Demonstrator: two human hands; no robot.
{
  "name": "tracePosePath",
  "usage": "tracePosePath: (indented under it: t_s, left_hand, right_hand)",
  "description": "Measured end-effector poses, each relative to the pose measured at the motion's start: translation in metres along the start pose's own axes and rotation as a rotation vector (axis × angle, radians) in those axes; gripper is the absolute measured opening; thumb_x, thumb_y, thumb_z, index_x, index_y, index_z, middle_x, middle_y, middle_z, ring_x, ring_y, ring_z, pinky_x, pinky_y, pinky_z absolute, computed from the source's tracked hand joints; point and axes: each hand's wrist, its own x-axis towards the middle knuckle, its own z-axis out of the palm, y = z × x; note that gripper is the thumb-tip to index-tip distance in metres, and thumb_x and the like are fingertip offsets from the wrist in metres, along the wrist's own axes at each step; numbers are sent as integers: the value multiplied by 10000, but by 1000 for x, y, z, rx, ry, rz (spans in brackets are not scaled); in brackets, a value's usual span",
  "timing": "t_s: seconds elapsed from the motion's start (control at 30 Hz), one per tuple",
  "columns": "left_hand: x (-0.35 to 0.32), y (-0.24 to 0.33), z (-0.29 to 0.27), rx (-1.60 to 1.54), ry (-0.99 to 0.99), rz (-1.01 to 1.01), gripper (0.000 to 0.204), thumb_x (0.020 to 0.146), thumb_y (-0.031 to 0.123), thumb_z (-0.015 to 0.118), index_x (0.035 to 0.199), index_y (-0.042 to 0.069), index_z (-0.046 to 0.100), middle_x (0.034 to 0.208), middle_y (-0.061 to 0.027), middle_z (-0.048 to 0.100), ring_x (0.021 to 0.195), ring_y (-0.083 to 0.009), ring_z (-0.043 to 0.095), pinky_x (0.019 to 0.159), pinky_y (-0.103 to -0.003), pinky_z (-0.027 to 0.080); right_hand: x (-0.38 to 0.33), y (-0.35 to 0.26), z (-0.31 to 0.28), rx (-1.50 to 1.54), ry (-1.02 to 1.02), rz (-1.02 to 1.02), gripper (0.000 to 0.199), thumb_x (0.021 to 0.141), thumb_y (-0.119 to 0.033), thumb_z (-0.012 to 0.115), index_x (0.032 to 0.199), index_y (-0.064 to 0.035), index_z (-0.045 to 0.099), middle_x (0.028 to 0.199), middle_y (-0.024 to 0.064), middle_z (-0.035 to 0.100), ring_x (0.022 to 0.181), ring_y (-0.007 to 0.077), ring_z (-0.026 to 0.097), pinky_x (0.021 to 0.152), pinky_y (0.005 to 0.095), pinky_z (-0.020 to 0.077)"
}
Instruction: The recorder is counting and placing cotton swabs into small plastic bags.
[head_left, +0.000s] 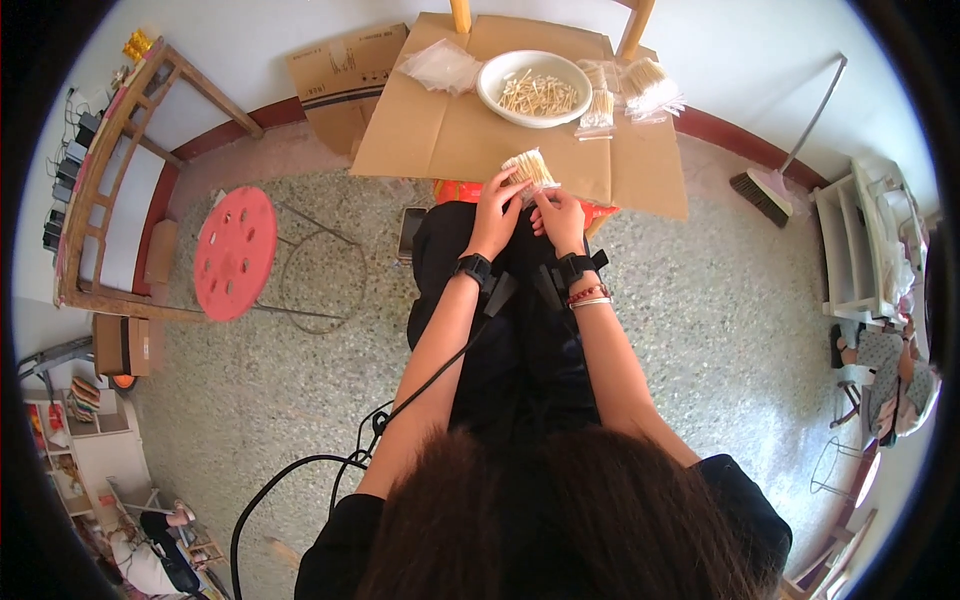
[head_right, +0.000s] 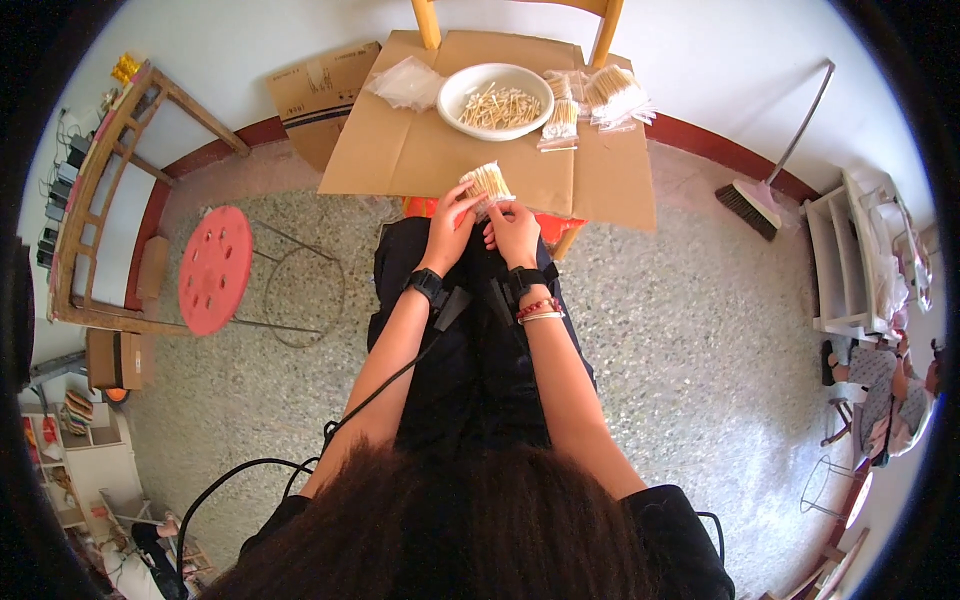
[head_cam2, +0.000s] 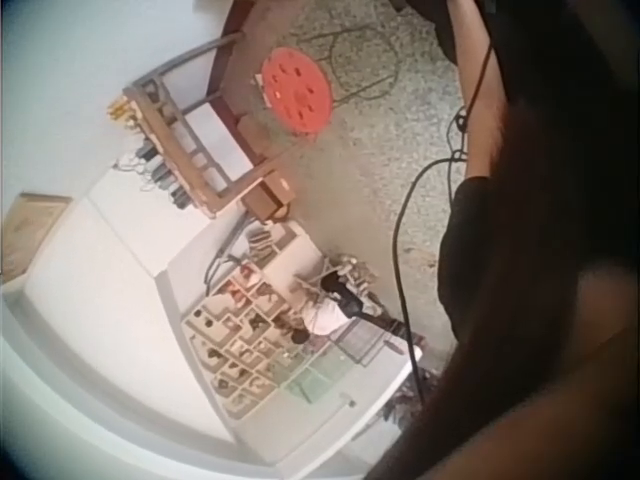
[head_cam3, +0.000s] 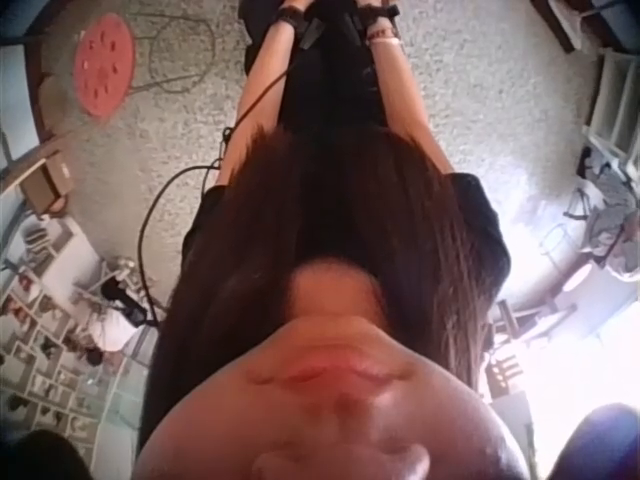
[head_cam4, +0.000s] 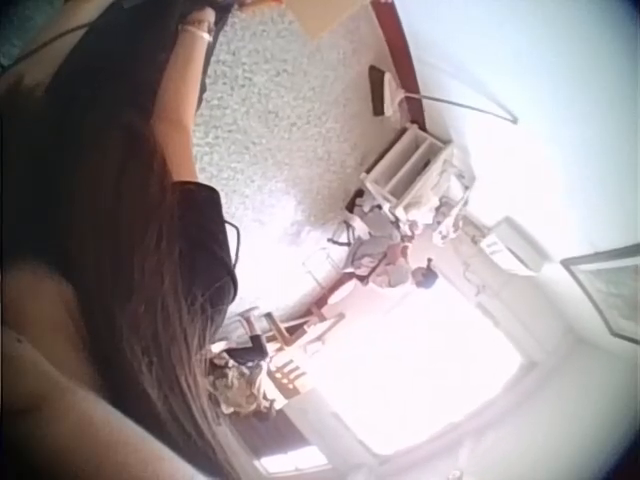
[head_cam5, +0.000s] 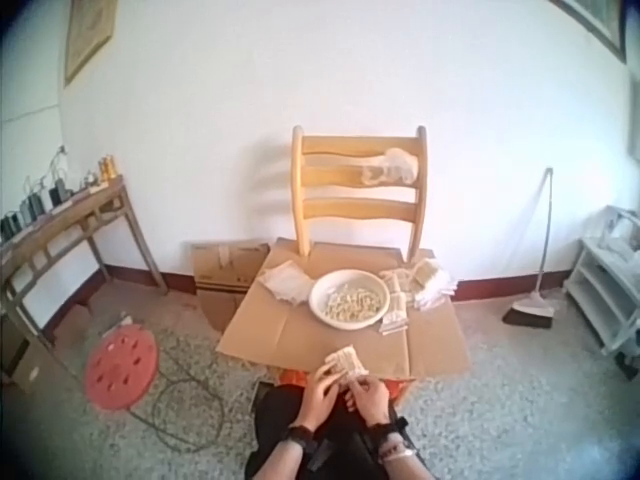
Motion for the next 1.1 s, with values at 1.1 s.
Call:
tracePosePath:
  t_s: [1.1]
  left_hand:
    - [-5,-10,2,-103,38,-35,373,803,31,548,1172,86,546,1344,-138,382,1249,-288,356,1036,-365,285]
  right_hand:
    - [216,-94,-6,-941,-28,-572,319,799,-332,566,906,-49,666,796,213,626,762,360,607,701,403,472]
